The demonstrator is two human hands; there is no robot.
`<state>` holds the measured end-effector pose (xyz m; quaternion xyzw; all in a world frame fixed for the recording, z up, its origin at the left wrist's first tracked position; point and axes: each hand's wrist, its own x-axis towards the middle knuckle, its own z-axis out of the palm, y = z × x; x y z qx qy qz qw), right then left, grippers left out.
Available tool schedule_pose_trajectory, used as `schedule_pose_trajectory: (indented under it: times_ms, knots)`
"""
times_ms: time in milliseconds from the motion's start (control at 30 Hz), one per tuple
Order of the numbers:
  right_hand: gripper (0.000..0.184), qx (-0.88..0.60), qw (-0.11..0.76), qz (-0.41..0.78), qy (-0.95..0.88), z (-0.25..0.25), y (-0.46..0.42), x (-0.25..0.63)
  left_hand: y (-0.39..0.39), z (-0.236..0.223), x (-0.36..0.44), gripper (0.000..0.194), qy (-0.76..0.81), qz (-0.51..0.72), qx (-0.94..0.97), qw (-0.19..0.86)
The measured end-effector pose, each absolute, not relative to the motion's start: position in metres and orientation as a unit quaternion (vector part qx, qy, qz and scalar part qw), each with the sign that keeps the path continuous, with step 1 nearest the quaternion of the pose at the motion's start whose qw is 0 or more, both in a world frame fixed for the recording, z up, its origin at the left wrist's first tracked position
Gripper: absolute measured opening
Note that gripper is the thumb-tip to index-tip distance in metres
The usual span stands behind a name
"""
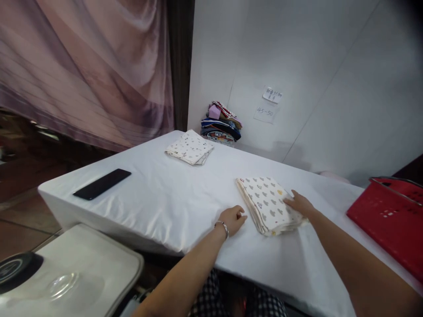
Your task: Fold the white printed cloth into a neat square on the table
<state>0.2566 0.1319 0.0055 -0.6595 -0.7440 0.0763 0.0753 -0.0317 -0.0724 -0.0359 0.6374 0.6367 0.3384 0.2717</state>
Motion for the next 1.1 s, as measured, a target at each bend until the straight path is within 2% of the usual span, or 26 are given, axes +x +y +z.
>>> schedule_pose_trajectory:
  times_ms: [100,167,233,367,433,533,733,900,967,1100]
  knots:
    - [0.058,-0.598,0.073,-0.011,-0.798,0.010,0.122,0.233,-0.070,-0.038,-0.032,0.022,0.641,0.338,0.633,0.271]
    - [0.051,-0.524,0.113,-0.004,-0.844,0.010,0.103,0.207,-0.070,-0.039,-0.032,0.021,0.644,0.339,0.630,0.270]
    - [0.052,-0.463,0.146,0.034,-0.873,0.005,0.077,0.181,-0.069,-0.039,-0.031,0.021,0.646,0.340,0.628,0.269]
    - [0.065,-0.374,0.058,0.082,-0.922,-0.011,0.032,0.149,-0.068,-0.037,-0.032,0.020,0.647,0.342,0.625,0.272]
    - [0.071,-0.372,0.024,0.100,-0.923,-0.015,0.022,0.146,-0.068,-0.036,-0.032,0.021,0.648,0.341,0.624,0.274]
    - [0.069,-0.387,0.013,0.128,-0.913,-0.011,0.019,0.147,-0.069,-0.036,-0.033,0.021,0.646,0.346,0.620,0.281]
    - [0.060,-0.447,0.085,0.065,-0.888,0.001,0.012,0.130,-0.063,-0.022,-0.031,0.023,0.669,0.334,0.593,0.300]
    - [0.036,-0.484,0.092,0.020,-0.870,0.006,0.014,0.112,-0.024,0.002,-0.036,0.020,0.702,0.285,0.608,0.237]
    - [0.028,-0.485,0.097,0.034,-0.868,0.008,0.022,0.112,-0.005,0.005,-0.040,0.022,0.724,0.283,0.587,0.224]
    - [0.028,-0.476,0.130,0.123,-0.861,0.013,0.040,0.120,0.024,-0.005,-0.046,0.026,0.756,0.281,0.552,0.212]
